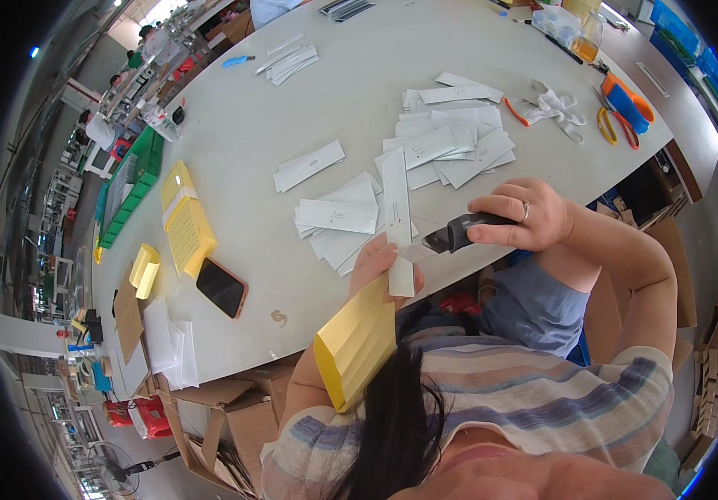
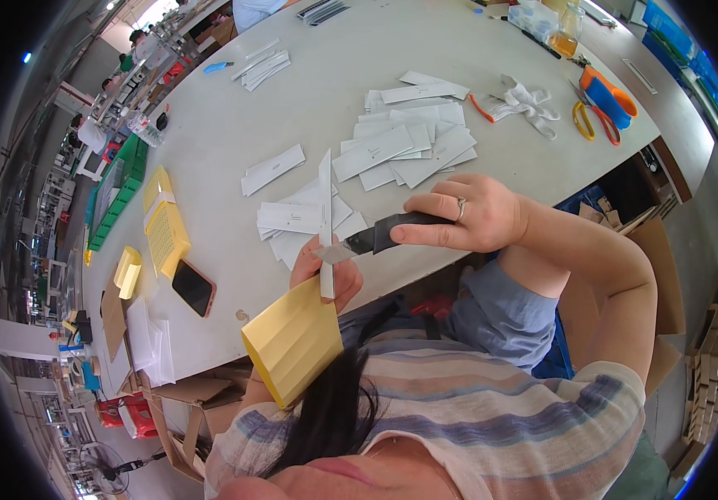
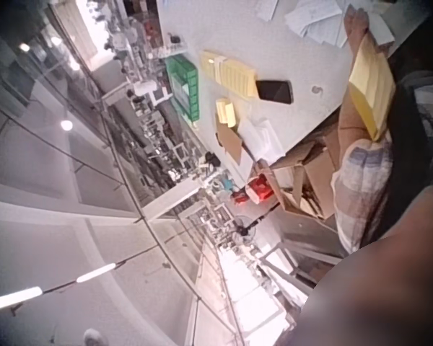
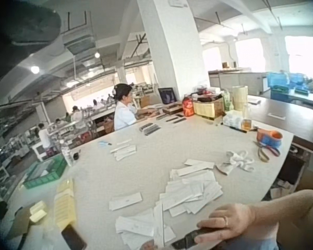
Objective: Assembling and stacking metal radiator fins or transformer plates at a workstation.
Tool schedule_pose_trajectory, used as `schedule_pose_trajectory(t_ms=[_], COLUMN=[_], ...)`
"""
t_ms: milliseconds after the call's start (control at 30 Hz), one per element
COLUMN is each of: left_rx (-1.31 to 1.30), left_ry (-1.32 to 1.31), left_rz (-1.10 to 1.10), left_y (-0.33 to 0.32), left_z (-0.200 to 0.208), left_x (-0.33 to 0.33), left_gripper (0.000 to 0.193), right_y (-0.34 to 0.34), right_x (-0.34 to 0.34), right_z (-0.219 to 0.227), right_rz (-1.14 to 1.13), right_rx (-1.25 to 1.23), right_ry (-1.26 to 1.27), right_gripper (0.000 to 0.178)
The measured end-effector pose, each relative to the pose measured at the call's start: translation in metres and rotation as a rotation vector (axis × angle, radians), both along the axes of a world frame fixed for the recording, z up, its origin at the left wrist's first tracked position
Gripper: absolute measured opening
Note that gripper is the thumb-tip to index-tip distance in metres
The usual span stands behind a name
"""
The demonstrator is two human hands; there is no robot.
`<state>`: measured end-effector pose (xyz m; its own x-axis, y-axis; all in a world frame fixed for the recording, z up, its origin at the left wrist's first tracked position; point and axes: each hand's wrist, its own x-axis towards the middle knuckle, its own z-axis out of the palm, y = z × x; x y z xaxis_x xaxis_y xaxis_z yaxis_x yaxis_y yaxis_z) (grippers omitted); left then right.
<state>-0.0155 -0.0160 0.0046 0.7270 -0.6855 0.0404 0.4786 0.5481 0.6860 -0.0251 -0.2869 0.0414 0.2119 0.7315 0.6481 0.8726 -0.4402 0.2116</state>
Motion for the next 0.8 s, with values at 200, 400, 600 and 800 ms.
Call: schedule_pose_trajectory(t_ms=[200,400,600,800], left_rx=[-0.111,-0.135,-0.158,-0.283], left_ry=[-0.05,0.003,-0.04,-0.11], left_rz=[-0.038,-0.118,-0.074,-0.143], left_y=[-0.005,0.001,-0.007,-0.012], left_z=[-0.006,-0.014,-0.011,-0.016], left_x=[0.001,0.004,0.004,0.004], left_gripper=[0.033,0.027,0.03,0.032], right_y=[0.003,0.0,0.001,-0.005], right_x=[0.002,0.005,0.004,0.011], right_z=[-0.002,-0.008,-0.005,-0.014], right_rz=[0.013,-0.029,0.011,-0.083], right_rx=[0.018,0.067,0.056,0.131], right_ry=[0.019,0.075,0.068,0.089], right_gripper=[0.054,0.056,0.056,0.058])
